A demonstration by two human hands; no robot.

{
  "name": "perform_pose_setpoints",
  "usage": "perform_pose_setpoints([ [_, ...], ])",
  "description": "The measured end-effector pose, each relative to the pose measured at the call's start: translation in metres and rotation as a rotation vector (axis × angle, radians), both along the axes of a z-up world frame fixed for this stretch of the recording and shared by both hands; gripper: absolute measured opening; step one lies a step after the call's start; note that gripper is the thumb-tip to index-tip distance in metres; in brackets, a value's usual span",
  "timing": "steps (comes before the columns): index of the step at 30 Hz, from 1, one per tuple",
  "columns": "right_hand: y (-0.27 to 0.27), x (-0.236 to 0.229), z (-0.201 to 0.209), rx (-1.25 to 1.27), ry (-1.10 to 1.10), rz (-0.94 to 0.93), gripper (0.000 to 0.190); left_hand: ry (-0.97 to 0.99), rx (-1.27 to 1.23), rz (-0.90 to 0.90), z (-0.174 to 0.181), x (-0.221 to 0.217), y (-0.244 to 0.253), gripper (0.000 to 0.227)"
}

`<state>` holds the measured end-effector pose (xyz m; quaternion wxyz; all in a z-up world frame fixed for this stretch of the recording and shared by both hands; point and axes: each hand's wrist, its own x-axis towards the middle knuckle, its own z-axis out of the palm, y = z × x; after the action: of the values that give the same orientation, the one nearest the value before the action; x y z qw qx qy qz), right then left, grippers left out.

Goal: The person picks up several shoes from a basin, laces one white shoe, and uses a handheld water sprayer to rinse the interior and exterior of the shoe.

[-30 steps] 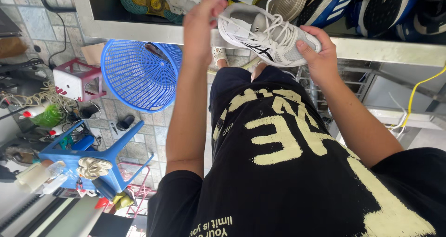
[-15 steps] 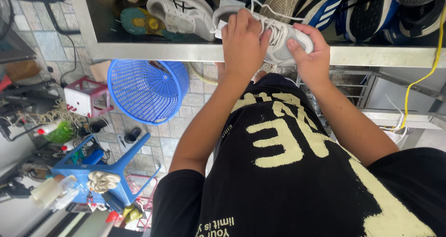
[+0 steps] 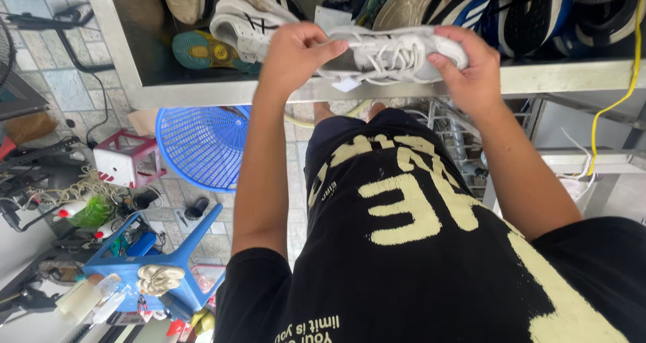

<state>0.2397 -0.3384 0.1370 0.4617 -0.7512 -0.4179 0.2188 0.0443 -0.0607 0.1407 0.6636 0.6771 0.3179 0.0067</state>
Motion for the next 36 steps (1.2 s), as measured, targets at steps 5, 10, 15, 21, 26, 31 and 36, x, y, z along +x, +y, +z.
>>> perform_pose_setpoints([
  [5,-0.003,0.000,0.004,-0.013,-0.025,0.006,0.032,-0.429,0.960,-0.059,-0.019,0.001,0.007,0.022],
  [10,-0.001,0.000,0.004,-0.057,-0.029,-0.031,0.027,-0.286,-0.260,0.521,-0.047,0.014,-0.005,0.027],
  [15,-0.003,-0.010,-0.001,-0.079,-0.004,-0.014,0.029,-0.387,0.833,0.300,-0.037,0.018,-0.003,0.046],
  [21,-0.007,-0.013,-0.020,-0.043,0.191,-0.088,0.032,-0.483,1.132,-0.134,-0.028,0.024,0.022,0.043],
  [26,-0.021,0.002,-0.034,-0.043,0.433,-0.168,0.031,-0.442,0.630,-0.433,-0.029,0.019,0.001,0.017],
  [31,-0.025,0.003,-0.031,-0.073,0.405,-0.145,0.031,-0.326,0.689,-0.360,-0.035,0.025,-0.010,0.016],
  [36,-0.021,0.003,-0.023,-0.114,0.295,-0.083,0.030,-0.219,0.964,-0.292,-0.054,0.032,-0.026,0.010],
])
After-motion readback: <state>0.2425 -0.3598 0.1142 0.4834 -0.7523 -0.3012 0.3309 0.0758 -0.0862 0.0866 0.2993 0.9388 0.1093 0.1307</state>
